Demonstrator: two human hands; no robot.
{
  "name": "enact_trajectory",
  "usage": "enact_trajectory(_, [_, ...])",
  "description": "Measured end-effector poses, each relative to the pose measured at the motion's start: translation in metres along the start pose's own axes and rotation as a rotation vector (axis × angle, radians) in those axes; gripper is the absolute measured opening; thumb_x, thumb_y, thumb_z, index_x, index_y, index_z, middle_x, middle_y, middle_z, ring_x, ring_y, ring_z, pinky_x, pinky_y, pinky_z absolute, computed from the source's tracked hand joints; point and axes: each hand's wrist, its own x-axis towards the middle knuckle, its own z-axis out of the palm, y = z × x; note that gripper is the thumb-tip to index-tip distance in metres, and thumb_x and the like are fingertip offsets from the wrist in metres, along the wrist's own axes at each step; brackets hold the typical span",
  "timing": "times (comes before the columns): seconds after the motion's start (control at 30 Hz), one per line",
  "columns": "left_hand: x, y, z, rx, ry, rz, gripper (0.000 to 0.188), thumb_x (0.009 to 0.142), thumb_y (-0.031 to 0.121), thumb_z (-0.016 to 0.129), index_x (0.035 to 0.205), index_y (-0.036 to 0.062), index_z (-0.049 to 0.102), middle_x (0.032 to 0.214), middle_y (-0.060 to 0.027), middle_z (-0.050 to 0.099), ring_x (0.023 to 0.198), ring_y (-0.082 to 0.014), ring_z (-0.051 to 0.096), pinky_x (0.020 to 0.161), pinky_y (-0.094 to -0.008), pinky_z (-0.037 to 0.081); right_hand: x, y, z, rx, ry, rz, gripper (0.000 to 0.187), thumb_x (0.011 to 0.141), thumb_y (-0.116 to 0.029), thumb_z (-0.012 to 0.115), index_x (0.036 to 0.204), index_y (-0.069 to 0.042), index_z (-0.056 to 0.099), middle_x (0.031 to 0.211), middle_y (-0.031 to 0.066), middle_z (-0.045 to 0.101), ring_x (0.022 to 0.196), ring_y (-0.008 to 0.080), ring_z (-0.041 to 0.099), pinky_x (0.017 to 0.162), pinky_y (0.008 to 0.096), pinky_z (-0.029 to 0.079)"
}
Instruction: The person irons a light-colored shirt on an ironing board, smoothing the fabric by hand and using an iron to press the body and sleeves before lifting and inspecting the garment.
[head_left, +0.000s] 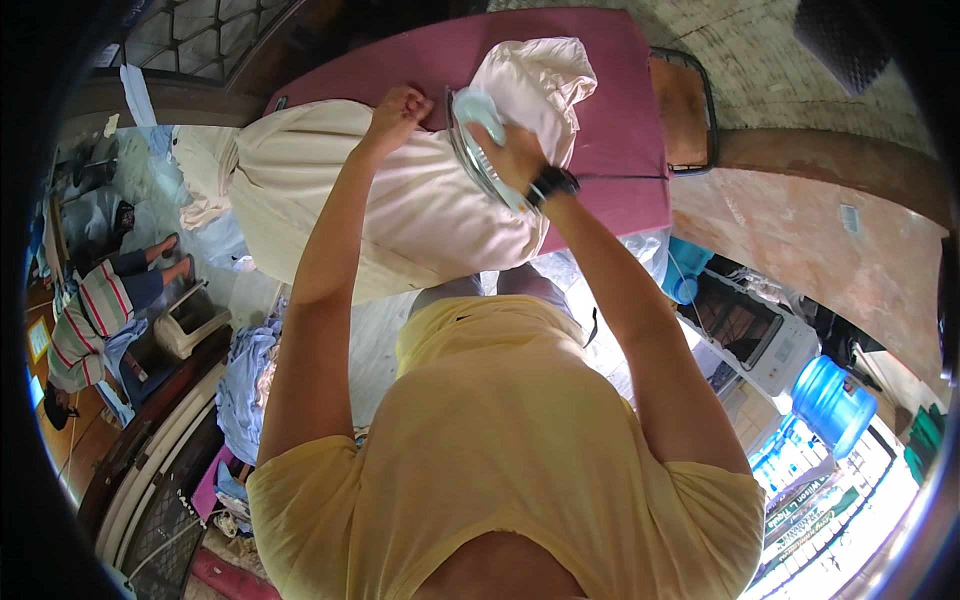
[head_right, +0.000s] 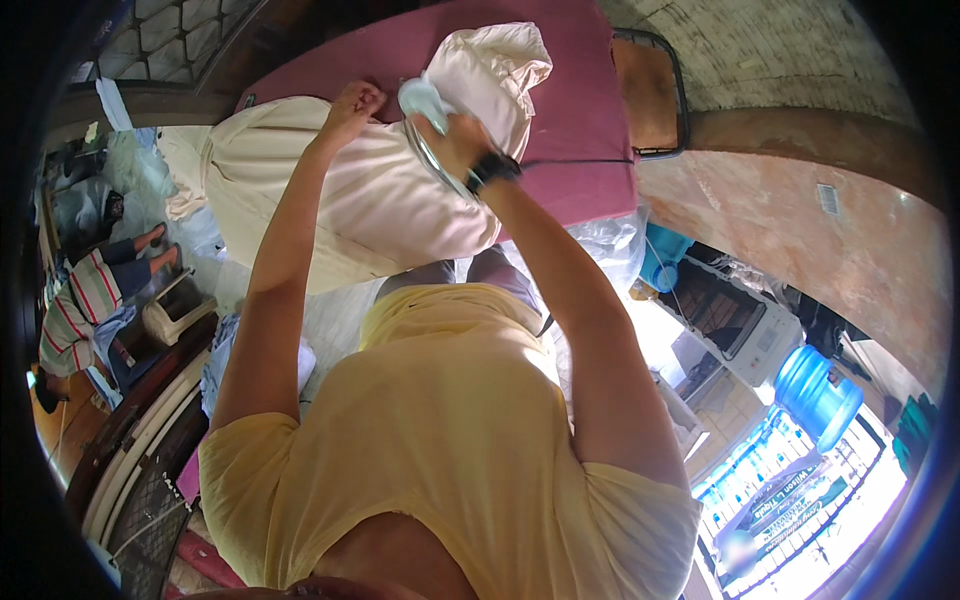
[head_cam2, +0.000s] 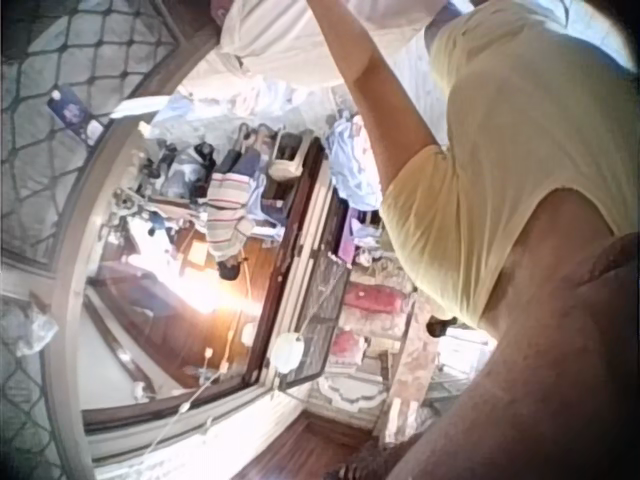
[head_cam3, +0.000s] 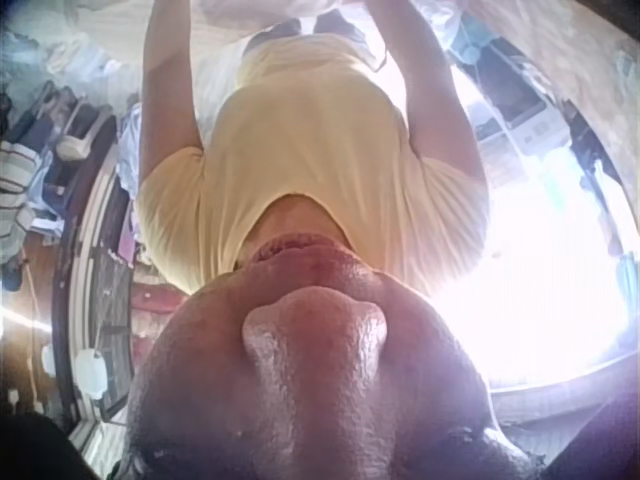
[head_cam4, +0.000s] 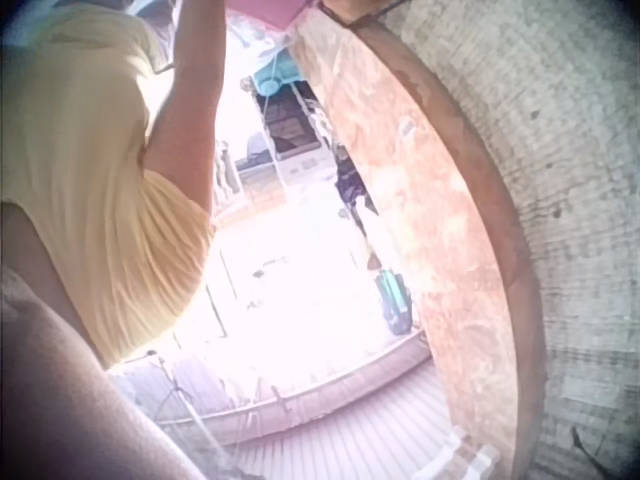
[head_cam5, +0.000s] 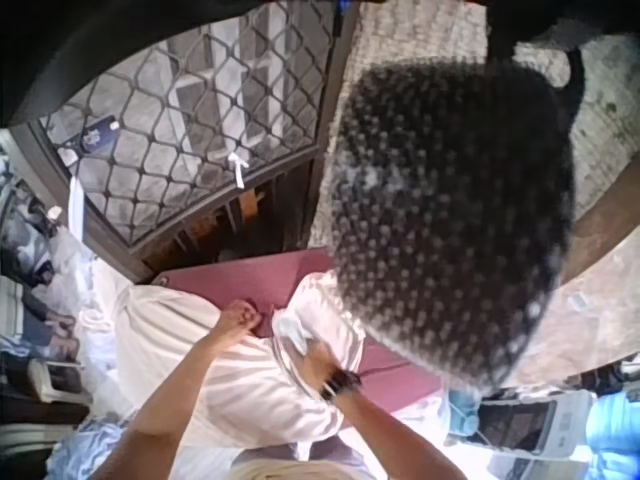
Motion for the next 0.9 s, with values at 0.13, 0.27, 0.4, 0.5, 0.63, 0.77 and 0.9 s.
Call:
enact_trajectory(0.13, [-0.006, 0.013, -0.007, 0.386, -0.199, 0.006, 0.031, 0.072, 0.046, 0.080, 0.083, 0.0182, 0.071, 0.107, -0.0021, 0.046, 0.107, -0.0191, 0.052, 0.092, -0.0404, 0.045, -0.107, 0.036, -0.052, -0.364, -0.175, -0.089, 0.057, 0.087, -0.055, 0.060, 0.098, 0.000, 0.067, 0.085, 0.0222, 0.069, 0.079, 0.0378, 0.067, 0.075, 0.0474, 0.052])
enact_trajectory(0.27, [-0.001, 0.008, -0.008, 0.366, -0.221, 0.070, 0.021, 0.081, 0.040, 0.073, 0.084, 0.0191, 0.070, 0.107, -0.0038, 0.044, 0.103, -0.0179, 0.052, 0.090, -0.0344, 0.044, -0.132, 0.054, -0.088, -0.425, -0.396, -0.056, 0.067, 0.083, -0.066, 0.058, 0.097, -0.001, 0.067, 0.083, 0.0222, 0.068, 0.081, 0.0397, 0.067, 0.076, 0.0473, 0.053])
enact_trajectory(0.4, [0.013, -0.008, -0.008, -0.121, -0.199, -0.111, 0.024, 0.091, 0.037, 0.063, 0.098, 0.0134, 0.060, 0.099, -0.0042, 0.047, 0.083, -0.0153, 0.054, 0.077, -0.0299, 0.046, -0.106, 0.026, -0.038, -0.348, -0.114, -0.032, 0.070, 0.083, -0.066, 0.056, 0.096, 0.001, 0.067, 0.082, 0.0242, 0.068, 0.082, 0.0396, 0.067, 0.076, 0.0486, 0.053])
enact_trajectory(0.5, [0.014, -0.013, -0.013, -0.483, -0.137, -0.257, 0.028, 0.096, 0.035, 0.055, 0.107, 0.0090, 0.052, 0.088, -0.0023, 0.050, 0.066, -0.0109, 0.048, 0.063, -0.0276, 0.044, -0.037, -0.029, -0.011, -0.127, -0.093, 0.119, 0.072, 0.085, -0.065, 0.052, 0.094, 0.005, 0.067, 0.084, 0.0270, 0.067, 0.085, 0.0422, 0.066, 0.077, 0.0499, 0.052])
enact_trajectory(0.63, [0.018, -0.014, -0.022, -0.668, 0.050, -0.345, 0.023, 0.099, 0.030, 0.047, 0.109, 0.0100, 0.050, 0.090, -0.0026, 0.049, 0.065, -0.0103, 0.046, 0.060, -0.0273, 0.044, 0.015, -0.052, 0.011, -0.052, 0.021, 0.194, 0.069, 0.088, -0.061, 0.053, 0.089, 0.006, 0.068, 0.084, 0.0305, 0.065, 0.084, 0.0456, 0.065, 0.076, 0.0492, 0.052])
enact_trajectory(0.77, [0.010, -0.007, -0.014, -0.562, 0.070, -0.304, 0.027, 0.099, 0.031, 0.047, 0.111, 0.0077, 0.051, 0.093, -0.0027, 0.051, 0.065, -0.0105, 0.047, 0.060, -0.0259, 0.044, -0.027, -0.035, 0.011, -0.066, -0.038, 0.206, 0.074, 0.087, -0.066, 0.049, 0.093, 0.006, 0.068, 0.087, 0.0297, 0.066, 0.089, 0.0435, 0.066, 0.078, 0.0497, 0.053])
enact_trajectory(0.9, [0.017, -0.007, -0.015, -0.532, 0.061, -0.279, 0.033, 0.100, 0.037, 0.045, 0.108, 0.0061, 0.052, 0.093, -0.0031, 0.051, 0.066, -0.0102, 0.047, 0.060, -0.0262, 0.045, -0.016, -0.033, 0.016, -0.088, -0.009, 0.225, 0.077, 0.084, -0.070, 0.050, 0.096, 0.004, 0.068, 0.091, 0.0273, 0.067, 0.088, 0.0411, 0.067, 0.077, 0.0494, 0.053])
